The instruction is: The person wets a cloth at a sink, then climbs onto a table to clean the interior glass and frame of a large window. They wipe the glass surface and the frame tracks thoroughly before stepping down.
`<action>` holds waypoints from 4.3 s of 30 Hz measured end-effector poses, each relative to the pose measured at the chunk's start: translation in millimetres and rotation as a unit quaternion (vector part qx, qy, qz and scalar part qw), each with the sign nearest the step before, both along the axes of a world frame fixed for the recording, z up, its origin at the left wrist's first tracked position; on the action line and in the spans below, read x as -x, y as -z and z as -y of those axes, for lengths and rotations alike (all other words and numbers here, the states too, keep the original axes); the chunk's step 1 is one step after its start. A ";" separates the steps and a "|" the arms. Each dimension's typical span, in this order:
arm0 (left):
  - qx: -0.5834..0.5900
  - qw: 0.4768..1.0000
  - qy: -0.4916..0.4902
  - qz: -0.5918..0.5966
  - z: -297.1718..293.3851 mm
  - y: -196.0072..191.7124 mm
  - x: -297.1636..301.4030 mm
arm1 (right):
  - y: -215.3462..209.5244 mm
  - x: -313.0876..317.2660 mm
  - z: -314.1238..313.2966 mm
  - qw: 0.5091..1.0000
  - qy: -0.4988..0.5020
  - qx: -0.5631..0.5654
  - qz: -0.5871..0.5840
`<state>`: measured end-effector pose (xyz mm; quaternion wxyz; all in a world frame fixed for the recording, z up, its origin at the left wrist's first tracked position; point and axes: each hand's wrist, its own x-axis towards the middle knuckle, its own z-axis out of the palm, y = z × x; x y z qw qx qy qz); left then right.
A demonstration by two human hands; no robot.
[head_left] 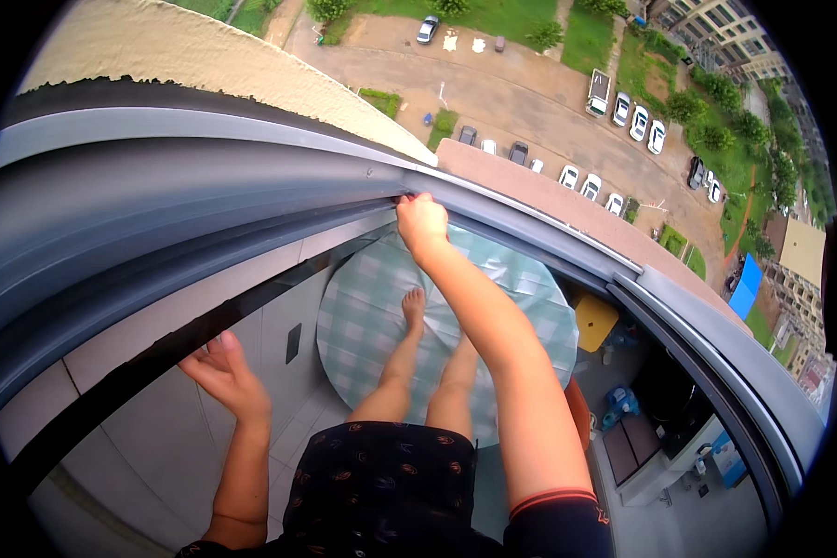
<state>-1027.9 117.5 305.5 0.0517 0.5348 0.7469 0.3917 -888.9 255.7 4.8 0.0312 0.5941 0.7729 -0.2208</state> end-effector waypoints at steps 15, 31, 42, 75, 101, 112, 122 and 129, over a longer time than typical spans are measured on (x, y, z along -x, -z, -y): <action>-0.023 0.999 0.044 0.019 0.5 3.6 0.9 | -18.6 -19.1 21.9 0.957 0.141 0.051 -0.247; 0.000 1.000 0.004 0.000 0.7 -1.1 0.3 | -2.3 -169.6 60.3 0.997 0.078 -0.018 -0.013; -0.021 0.997 -0.069 -0.020 -5.8 7.4 -4.9 | -9.7 -214.6 84.8 0.944 0.324 0.018 0.061; -0.044 0.998 -0.048 0.003 -18.2 3.9 -6.3 | 27.7 -281.6 118.8 0.877 0.418 -0.024 0.235; -0.050 0.997 -0.054 0.021 -13.4 1.9 -11.5 | -19.1 -328.8 139.9 0.954 0.276 0.004 0.115; -0.068 0.995 -0.059 0.053 -16.8 0.1 -19.5 | 27.8 -104.4 76.3 0.926 0.365 -0.062 -0.070; -0.049 0.998 -0.037 0.027 -6.9 5.0 -8.7 | 2.3 -10.2 30.7 0.888 0.267 0.149 -0.343; -0.052 0.995 -0.043 0.075 -11.5 0.8 -13.5 | 4.3 -13.4 29.6 0.992 0.053 -0.025 -0.111</action>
